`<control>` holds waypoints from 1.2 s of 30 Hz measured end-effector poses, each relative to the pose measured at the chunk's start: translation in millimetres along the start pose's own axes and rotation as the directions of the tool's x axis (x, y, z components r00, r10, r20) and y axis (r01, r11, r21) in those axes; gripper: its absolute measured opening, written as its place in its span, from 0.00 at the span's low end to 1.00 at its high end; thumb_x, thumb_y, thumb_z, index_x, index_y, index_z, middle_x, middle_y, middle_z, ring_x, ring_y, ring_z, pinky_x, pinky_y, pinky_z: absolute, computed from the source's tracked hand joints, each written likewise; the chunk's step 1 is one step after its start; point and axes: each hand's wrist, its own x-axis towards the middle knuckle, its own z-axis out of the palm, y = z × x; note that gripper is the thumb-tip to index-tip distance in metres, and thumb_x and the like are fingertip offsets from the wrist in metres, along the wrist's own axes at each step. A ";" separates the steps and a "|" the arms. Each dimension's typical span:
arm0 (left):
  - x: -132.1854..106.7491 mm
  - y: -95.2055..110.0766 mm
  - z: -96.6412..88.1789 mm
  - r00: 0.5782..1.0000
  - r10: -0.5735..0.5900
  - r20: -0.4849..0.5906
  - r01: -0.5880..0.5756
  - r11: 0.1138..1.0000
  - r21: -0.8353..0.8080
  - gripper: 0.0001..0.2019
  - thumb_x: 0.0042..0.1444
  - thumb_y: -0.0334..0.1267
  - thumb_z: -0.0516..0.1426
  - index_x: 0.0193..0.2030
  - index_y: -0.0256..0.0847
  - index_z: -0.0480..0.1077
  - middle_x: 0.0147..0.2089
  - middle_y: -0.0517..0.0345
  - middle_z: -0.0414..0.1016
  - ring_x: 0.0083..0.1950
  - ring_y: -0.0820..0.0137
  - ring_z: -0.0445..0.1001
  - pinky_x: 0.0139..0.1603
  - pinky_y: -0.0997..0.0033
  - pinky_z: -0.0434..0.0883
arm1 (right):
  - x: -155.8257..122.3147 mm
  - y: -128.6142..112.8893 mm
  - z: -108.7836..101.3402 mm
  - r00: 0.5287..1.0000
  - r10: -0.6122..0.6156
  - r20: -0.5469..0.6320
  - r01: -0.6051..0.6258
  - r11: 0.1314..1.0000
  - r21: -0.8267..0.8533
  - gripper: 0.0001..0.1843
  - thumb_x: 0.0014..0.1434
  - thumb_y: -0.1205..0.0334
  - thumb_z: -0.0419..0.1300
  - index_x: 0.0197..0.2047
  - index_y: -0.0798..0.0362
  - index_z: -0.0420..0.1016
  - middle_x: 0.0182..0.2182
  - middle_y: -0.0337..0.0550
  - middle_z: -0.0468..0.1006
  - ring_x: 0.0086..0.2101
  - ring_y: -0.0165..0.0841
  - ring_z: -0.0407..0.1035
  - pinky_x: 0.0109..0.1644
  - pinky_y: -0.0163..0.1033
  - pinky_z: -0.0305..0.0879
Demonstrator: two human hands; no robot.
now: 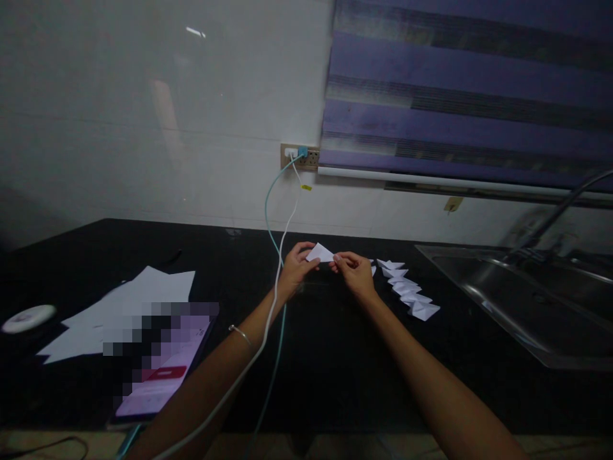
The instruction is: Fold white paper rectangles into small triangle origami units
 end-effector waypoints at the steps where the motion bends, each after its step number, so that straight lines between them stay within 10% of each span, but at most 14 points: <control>1: -0.2 0.2 0.8 1.000 -0.011 -0.010 0.010 1.000 -0.016 0.24 0.43 0.36 0.66 0.47 0.35 0.64 0.39 0.51 0.76 0.34 0.72 0.74 0.33 0.74 0.71 | -0.1 -1.0 -0.2 1.000 -0.004 -0.002 0.004 1.000 -0.006 0.15 0.51 0.52 0.64 0.34 0.57 0.76 0.24 0.46 0.79 0.24 0.32 0.72 0.31 0.37 0.68; 9: -5.2 3.6 9.1 0.974 -0.213 0.079 0.205 0.974 0.099 0.15 0.51 0.47 0.61 0.33 0.35 0.71 0.26 0.57 0.71 0.24 0.77 0.68 0.25 0.77 0.63 | -0.4 -3.1 -1.2 0.999 -0.025 -0.025 0.025 1.000 -0.007 0.15 0.52 0.52 0.64 0.35 0.56 0.76 0.26 0.46 0.80 0.26 0.35 0.74 0.32 0.39 0.70; 14: -7.9 6.3 10.0 0.976 -0.181 0.123 0.133 0.936 0.327 0.22 0.56 0.51 0.55 0.20 0.36 0.67 0.18 0.61 0.65 0.20 0.78 0.62 0.24 0.76 0.60 | -2.4 -1.3 2.4 1.000 -0.019 0.016 0.019 1.000 0.025 0.15 0.51 0.52 0.64 0.34 0.56 0.77 0.25 0.45 0.79 0.25 0.34 0.73 0.32 0.38 0.70; 36: -6.6 1.7 8.6 0.949 -0.221 0.223 0.183 0.966 0.181 0.24 0.59 0.58 0.47 0.30 0.36 0.65 0.22 0.60 0.65 0.20 0.77 0.64 0.22 0.76 0.62 | -0.8 -1.3 2.4 0.998 0.049 -0.026 -0.047 0.994 0.095 0.15 0.48 0.53 0.66 0.34 0.56 0.77 0.25 0.45 0.80 0.25 0.34 0.73 0.33 0.38 0.70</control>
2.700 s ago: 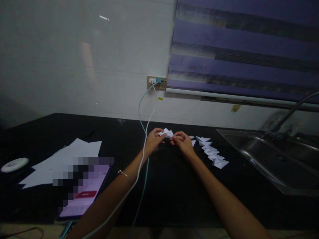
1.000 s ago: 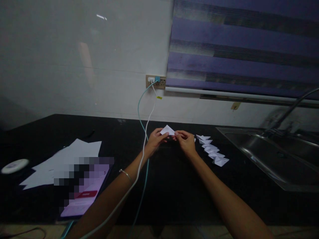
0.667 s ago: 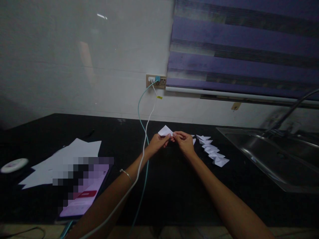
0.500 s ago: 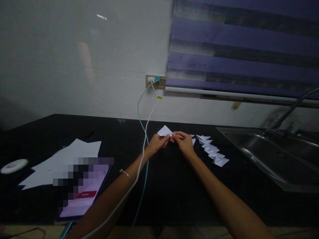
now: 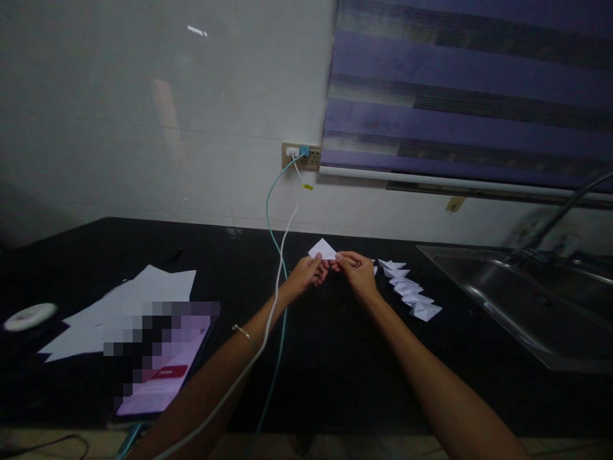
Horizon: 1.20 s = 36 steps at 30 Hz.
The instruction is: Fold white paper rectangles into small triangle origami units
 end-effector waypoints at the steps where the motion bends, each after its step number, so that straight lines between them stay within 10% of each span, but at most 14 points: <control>1: 0.9 -1.2 -0.6 1.000 0.012 -0.011 -0.012 0.999 0.032 0.24 0.59 0.58 0.47 0.29 0.36 0.65 0.21 0.60 0.65 0.20 0.77 0.64 0.22 0.76 0.62 | 0.1 0.7 -0.2 1.000 0.001 0.001 -0.001 1.000 0.000 0.16 0.48 0.52 0.66 0.34 0.56 0.77 0.25 0.45 0.80 0.25 0.33 0.73 0.32 0.38 0.70; 14: -1.9 4.0 1.0 0.985 0.126 -0.119 -0.089 0.956 0.278 0.24 0.58 0.56 0.50 0.22 0.38 0.65 0.17 0.61 0.63 0.19 0.77 0.61 0.21 0.76 0.59 | -0.9 5.1 -0.7 0.999 0.035 0.029 -0.036 0.999 0.032 0.16 0.48 0.51 0.66 0.34 0.56 0.76 0.25 0.45 0.80 0.25 0.34 0.73 0.33 0.39 0.70; 26: -0.9 0.6 -4.7 0.979 0.133 -0.157 -0.089 0.961 0.262 0.29 0.59 0.61 0.44 0.21 0.38 0.62 0.18 0.61 0.62 0.19 0.77 0.60 0.21 0.77 0.58 | -2.9 0.8 3.1 0.976 0.131 0.176 -0.143 0.988 0.056 0.20 0.46 0.53 0.67 0.39 0.55 0.71 0.26 0.44 0.80 0.25 0.32 0.73 0.32 0.38 0.70; 36: -0.1 4.5 -4.2 0.981 0.052 -0.187 -0.029 0.992 0.124 0.25 0.57 0.59 0.48 0.25 0.37 0.63 0.21 0.59 0.66 0.18 0.78 0.62 0.18 0.79 0.58 | -5.8 -1.2 5.7 0.983 0.005 0.183 0.002 0.999 -0.038 0.23 0.48 0.56 0.65 0.47 0.51 0.69 0.28 0.39 0.79 0.27 0.32 0.73 0.32 0.36 0.69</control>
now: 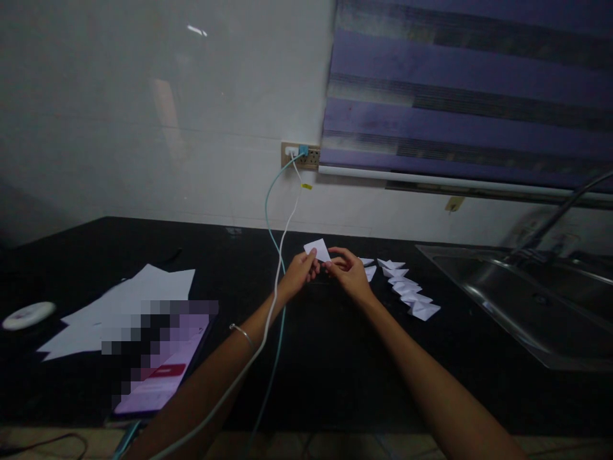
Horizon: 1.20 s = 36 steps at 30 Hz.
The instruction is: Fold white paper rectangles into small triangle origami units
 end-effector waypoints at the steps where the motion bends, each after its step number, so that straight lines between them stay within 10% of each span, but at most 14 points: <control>1: 0.3 -0.4 0.1 1.000 -0.017 -0.007 0.016 1.000 -0.021 0.24 0.57 0.58 0.49 0.26 0.37 0.64 0.21 0.59 0.67 0.18 0.78 0.63 0.17 0.79 0.57 | -0.1 0.4 0.1 1.000 -0.003 0.006 0.003 1.000 -0.007 0.22 0.48 0.56 0.65 0.46 0.52 0.69 0.27 0.39 0.79 0.27 0.32 0.73 0.32 0.36 0.69; 12: 1.8 -2.4 -0.4 0.997 -0.081 -0.009 0.079 0.991 -0.105 0.22 0.57 0.56 0.51 0.32 0.35 0.66 0.24 0.59 0.68 0.18 0.79 0.65 0.15 0.82 0.57 | -3.5 -0.2 1.8 0.994 -0.108 -0.005 0.105 0.980 -0.167 0.20 0.53 0.56 0.62 0.50 0.50 0.71 0.30 0.42 0.79 0.29 0.34 0.72 0.35 0.39 0.68; 20: 0.8 -5.7 -0.8 0.996 -0.077 -0.034 0.081 0.988 0.134 0.25 0.57 0.59 0.50 0.26 0.36 0.63 0.16 0.61 0.65 0.14 0.77 0.63 0.15 0.79 0.57 | -6.7 -3.9 0.9 0.961 -0.272 -0.044 0.223 0.863 -0.454 0.15 0.57 0.57 0.58 0.47 0.49 0.76 0.37 0.44 0.79 0.34 0.37 0.72 0.39 0.41 0.68; 29: 5.1 -14.8 -2.8 0.960 -0.210 0.184 0.252 0.935 -0.250 0.26 0.54 0.61 0.51 0.43 0.38 0.62 0.27 0.58 0.71 0.22 0.74 0.71 0.18 0.80 0.64 | -8.9 -8.8 2.9 0.956 -0.290 0.041 0.275 0.842 -0.465 0.14 0.60 0.58 0.55 0.48 0.49 0.74 0.41 0.44 0.78 0.38 0.36 0.72 0.43 0.41 0.67; 36: 3.7 -10.9 -1.3 0.968 -0.227 0.110 0.251 0.906 -0.341 0.25 0.52 0.59 0.56 0.44 0.38 0.62 0.28 0.59 0.71 0.22 0.76 0.70 0.20 0.80 0.65 | -9.8 -11.9 5.8 0.971 -0.219 0.093 0.237 0.921 -0.309 0.15 0.62 0.54 0.52 0.47 0.48 0.74 0.41 0.43 0.76 0.35 0.35 0.71 0.38 0.39 0.67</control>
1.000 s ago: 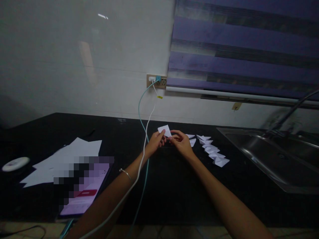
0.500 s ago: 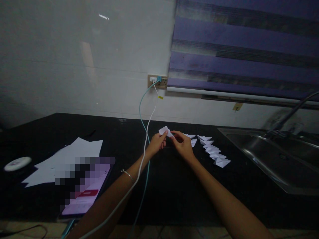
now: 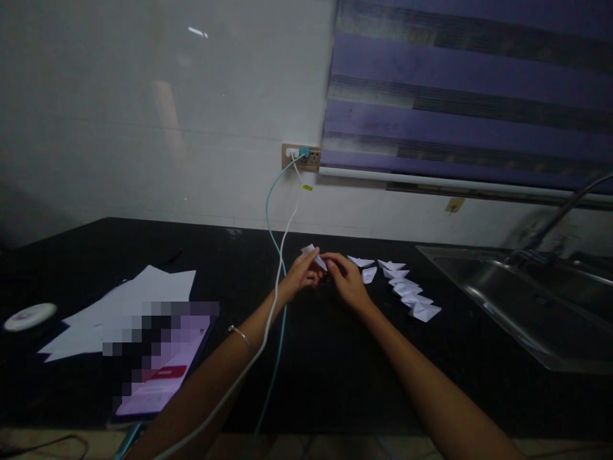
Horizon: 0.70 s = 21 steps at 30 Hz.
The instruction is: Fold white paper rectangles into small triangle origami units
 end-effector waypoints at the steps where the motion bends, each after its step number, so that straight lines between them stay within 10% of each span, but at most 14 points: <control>1: 0.9 -0.2 0.3 1.000 -0.009 -0.001 0.009 1.000 -0.010 0.25 0.52 0.59 0.56 0.44 0.38 0.63 0.27 0.59 0.71 0.21 0.76 0.70 0.19 0.80 0.65 | 0.9 2.9 0.6 0.999 0.035 0.002 -0.035 0.997 0.070 0.15 0.61 0.52 0.53 0.47 0.48 0.73 0.39 0.43 0.76 0.32 0.34 0.70 0.35 0.38 0.67; 11: 2.5 -3.7 -2.3 0.999 0.039 0.010 -0.039 0.992 0.122 0.22 0.53 0.56 0.56 0.45 0.39 0.61 0.25 0.62 0.69 0.18 0.79 0.66 0.16 0.83 0.60 | 4.7 26.5 1.6 0.889 0.437 0.141 -0.451 0.773 0.446 0.18 0.47 0.51 0.67 0.40 0.52 0.77 0.30 0.41 0.77 0.29 0.31 0.70 0.32 0.35 0.66; 21: 4.9 -8.3 -3.7 0.998 0.055 0.043 -0.061 0.983 0.173 0.20 0.54 0.55 0.55 0.42 0.39 0.60 0.26 0.63 0.68 0.17 0.80 0.65 0.15 0.83 0.60 | 4.8 25.7 -1.9 0.797 0.516 0.315 -0.584 0.525 0.619 0.11 0.48 0.59 0.69 0.36 0.50 0.79 0.30 0.40 0.77 0.32 0.28 0.70 0.39 0.34 0.66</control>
